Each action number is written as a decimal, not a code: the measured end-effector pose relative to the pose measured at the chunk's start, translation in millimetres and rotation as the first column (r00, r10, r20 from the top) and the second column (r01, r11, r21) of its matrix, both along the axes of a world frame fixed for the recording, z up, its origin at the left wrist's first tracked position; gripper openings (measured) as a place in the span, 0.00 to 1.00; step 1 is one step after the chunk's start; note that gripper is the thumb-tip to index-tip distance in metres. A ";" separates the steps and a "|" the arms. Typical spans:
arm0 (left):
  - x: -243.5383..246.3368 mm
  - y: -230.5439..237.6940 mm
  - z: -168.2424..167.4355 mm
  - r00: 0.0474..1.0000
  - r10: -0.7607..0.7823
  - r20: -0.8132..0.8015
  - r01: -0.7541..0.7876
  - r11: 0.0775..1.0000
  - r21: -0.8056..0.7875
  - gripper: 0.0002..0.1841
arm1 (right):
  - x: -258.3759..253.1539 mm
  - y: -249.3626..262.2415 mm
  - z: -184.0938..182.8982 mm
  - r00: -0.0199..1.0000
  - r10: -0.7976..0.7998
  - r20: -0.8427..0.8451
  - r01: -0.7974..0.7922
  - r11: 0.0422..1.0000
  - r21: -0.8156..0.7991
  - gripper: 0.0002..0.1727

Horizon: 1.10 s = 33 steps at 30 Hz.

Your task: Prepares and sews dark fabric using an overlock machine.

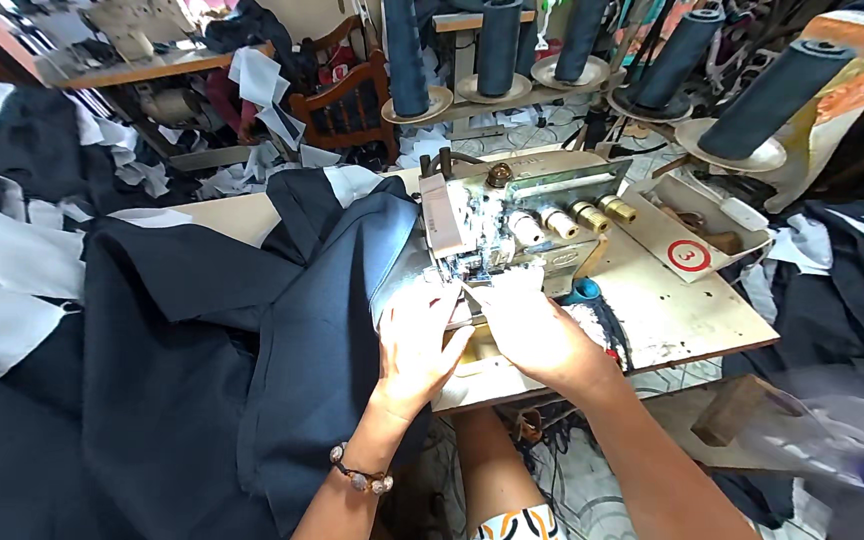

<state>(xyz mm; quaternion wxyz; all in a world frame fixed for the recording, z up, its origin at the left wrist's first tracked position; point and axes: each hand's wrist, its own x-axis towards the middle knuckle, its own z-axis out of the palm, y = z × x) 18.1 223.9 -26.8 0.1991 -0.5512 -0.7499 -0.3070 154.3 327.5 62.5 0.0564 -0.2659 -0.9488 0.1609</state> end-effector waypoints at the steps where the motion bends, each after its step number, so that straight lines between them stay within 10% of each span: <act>1: 0.0 0.1 0.0 1.000 0.002 -0.002 -0.002 1.000 -0.002 0.26 | -0.4 -0.8 -0.4 1.000 0.000 -0.008 0.000 1.000 0.013 0.16; 33: 3.6 -0.6 2.8 0.997 0.070 0.033 -0.071 0.997 0.032 0.27 | 14.0 -9.9 -20.7 0.942 -0.144 -0.304 0.140 0.990 -0.033 0.10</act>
